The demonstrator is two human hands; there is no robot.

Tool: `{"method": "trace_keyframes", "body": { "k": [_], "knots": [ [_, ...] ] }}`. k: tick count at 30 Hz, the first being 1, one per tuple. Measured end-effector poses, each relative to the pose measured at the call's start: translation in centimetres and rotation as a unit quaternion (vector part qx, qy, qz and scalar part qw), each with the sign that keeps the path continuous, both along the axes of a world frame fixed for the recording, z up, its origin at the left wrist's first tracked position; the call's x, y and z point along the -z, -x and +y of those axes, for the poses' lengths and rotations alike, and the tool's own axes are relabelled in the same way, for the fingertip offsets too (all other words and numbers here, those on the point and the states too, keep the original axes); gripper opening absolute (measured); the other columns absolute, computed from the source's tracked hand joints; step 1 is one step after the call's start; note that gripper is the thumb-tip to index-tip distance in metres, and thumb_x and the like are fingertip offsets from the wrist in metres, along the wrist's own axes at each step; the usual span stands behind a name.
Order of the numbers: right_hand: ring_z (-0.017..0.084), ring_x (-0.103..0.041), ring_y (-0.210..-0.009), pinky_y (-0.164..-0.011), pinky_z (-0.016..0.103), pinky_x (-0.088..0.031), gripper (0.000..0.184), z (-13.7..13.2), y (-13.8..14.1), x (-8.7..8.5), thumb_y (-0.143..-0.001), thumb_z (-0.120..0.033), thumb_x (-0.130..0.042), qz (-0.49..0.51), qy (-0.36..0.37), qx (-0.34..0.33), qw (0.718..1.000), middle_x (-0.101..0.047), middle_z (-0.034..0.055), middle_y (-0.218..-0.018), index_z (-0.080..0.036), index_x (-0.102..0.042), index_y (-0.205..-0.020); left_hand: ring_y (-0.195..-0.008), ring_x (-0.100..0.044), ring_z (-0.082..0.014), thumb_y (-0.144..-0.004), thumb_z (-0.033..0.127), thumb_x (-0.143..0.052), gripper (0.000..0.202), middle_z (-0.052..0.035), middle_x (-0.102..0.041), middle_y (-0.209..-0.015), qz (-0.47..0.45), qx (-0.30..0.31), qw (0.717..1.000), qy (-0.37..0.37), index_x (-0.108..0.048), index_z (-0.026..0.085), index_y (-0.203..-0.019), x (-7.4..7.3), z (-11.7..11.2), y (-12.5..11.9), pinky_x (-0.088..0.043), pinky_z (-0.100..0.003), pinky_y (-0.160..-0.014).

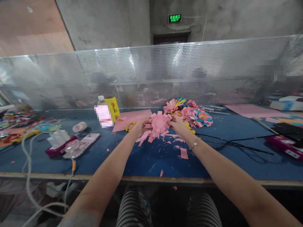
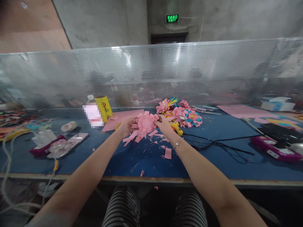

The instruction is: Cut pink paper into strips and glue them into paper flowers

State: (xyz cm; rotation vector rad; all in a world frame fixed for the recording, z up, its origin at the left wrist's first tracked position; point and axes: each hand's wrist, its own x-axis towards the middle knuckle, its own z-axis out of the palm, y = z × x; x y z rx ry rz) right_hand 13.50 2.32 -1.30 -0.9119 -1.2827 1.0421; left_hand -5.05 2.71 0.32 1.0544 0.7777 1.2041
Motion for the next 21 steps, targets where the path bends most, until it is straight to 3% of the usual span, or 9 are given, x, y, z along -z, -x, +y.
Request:
{"method": "trace_keyframes", "body": {
  "k": [8,14,21],
  "knots": [
    [0.004,-0.042,-0.05,-0.049,0.018,-0.037,0.043,-0.2,-0.1,-0.5,-0.051,-0.023,-0.06,0.029,0.012,0.008,0.999,-0.045,-0.0077,-0.064,-0.019,-0.043,-0.091,-0.051,-0.053,-0.0065,-0.055,0.029,-0.07,0.023,0.0001,-0.059,-0.063,0.082,-0.028,0.994,-0.062,-0.06,0.015,-0.069,0.5,0.4,-0.1,-0.037,-0.015,-0.043],
    [0.003,-0.042,-0.046,-0.048,0.019,-0.037,0.044,-0.3,-0.2,-0.7,-0.052,-0.021,-0.055,0.022,0.018,0.014,1.0,-0.045,-0.0088,-0.063,-0.02,-0.042,-0.094,-0.052,-0.055,-0.0101,-0.051,0.034,-0.072,0.027,-0.0012,-0.059,-0.054,0.099,-0.052,0.99,-0.085,-0.058,0.014,-0.062,1.0,1.3,0.4,-0.036,-0.017,-0.042],
    [0.004,-0.043,-0.049,-0.049,0.019,-0.038,0.044,0.3,-0.4,-0.4,-0.052,-0.022,-0.055,0.02,0.011,0.025,0.999,-0.045,-0.0076,-0.067,-0.021,-0.043,-0.095,-0.051,-0.055,-0.0089,-0.054,0.036,-0.07,0.027,-0.0001,-0.058,-0.052,0.096,-0.067,0.987,-0.114,-0.056,0.014,-0.058,1.5,2.0,0.5,-0.044,-0.021,-0.054]
  ]
}}
